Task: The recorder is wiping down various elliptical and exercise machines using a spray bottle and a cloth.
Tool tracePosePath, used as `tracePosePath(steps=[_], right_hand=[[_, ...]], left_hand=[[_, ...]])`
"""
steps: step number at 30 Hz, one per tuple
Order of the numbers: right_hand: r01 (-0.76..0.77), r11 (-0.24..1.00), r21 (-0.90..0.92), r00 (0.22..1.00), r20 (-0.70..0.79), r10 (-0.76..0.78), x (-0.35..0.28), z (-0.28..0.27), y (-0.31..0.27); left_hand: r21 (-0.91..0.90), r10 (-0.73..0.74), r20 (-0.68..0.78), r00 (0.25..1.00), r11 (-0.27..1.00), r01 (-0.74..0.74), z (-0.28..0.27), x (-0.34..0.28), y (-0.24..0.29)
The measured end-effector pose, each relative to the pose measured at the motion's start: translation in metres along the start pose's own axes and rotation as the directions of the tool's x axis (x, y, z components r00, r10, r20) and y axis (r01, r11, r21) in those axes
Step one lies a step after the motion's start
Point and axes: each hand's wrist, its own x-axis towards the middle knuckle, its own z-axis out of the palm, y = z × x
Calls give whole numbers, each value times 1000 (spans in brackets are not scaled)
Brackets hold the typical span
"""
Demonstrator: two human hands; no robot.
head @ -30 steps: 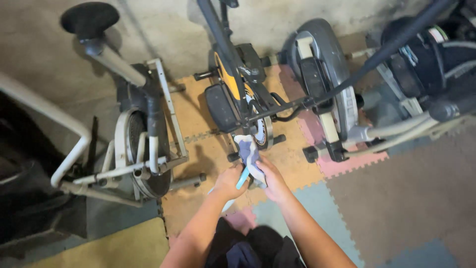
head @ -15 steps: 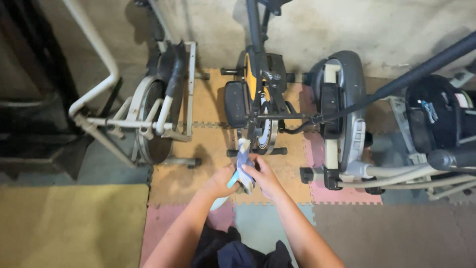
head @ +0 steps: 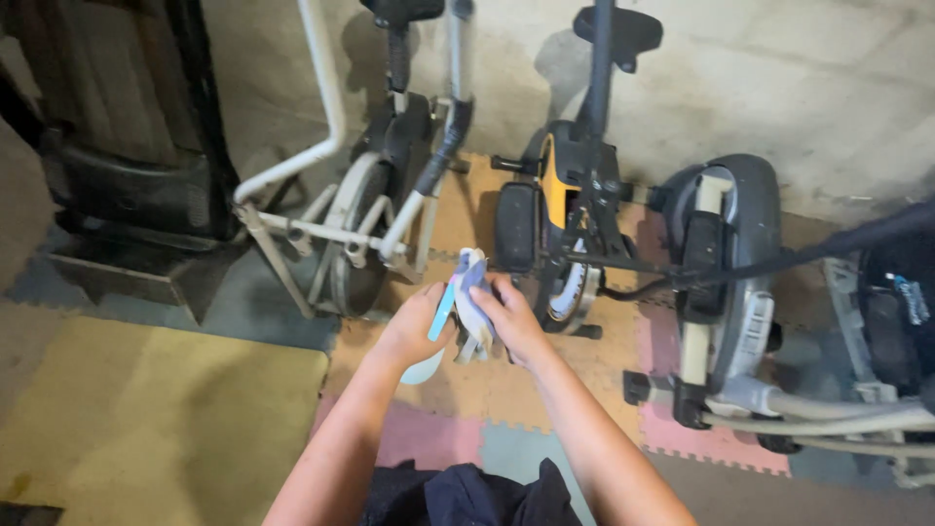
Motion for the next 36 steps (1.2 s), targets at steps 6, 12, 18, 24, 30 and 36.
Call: tracePosePath(steps=[6, 12, 18, 24, 30, 36], right_hand=[[1, 938, 346, 995, -90, 32, 75, 80, -10], [114, 892, 437, 979, -201, -27, 158, 165, -61], [480, 875, -61, 795, -390, -464, 244, 215, -140], [509, 380, -773, 519, -76, -851, 302, 245, -210], [295, 583, -757, 759, -185, -624, 331, 255, -200], [504, 548, -668, 520, -272, -810, 358, 252, -154]], left_hand=[[238, 246, -148, 958, 949, -207, -107, 23, -27], [259, 212, -269, 940, 956, -141, -203, 47, -73], [306, 174, -206, 963, 946, -106, -256, 95, -158], [288, 150, -3, 989, 947, -143, -266, 131, -252], [318, -158, 287, 945, 946, 61, -250, 139, -275], [338, -190, 303, 934, 938, 81, -248, 147, -287]])
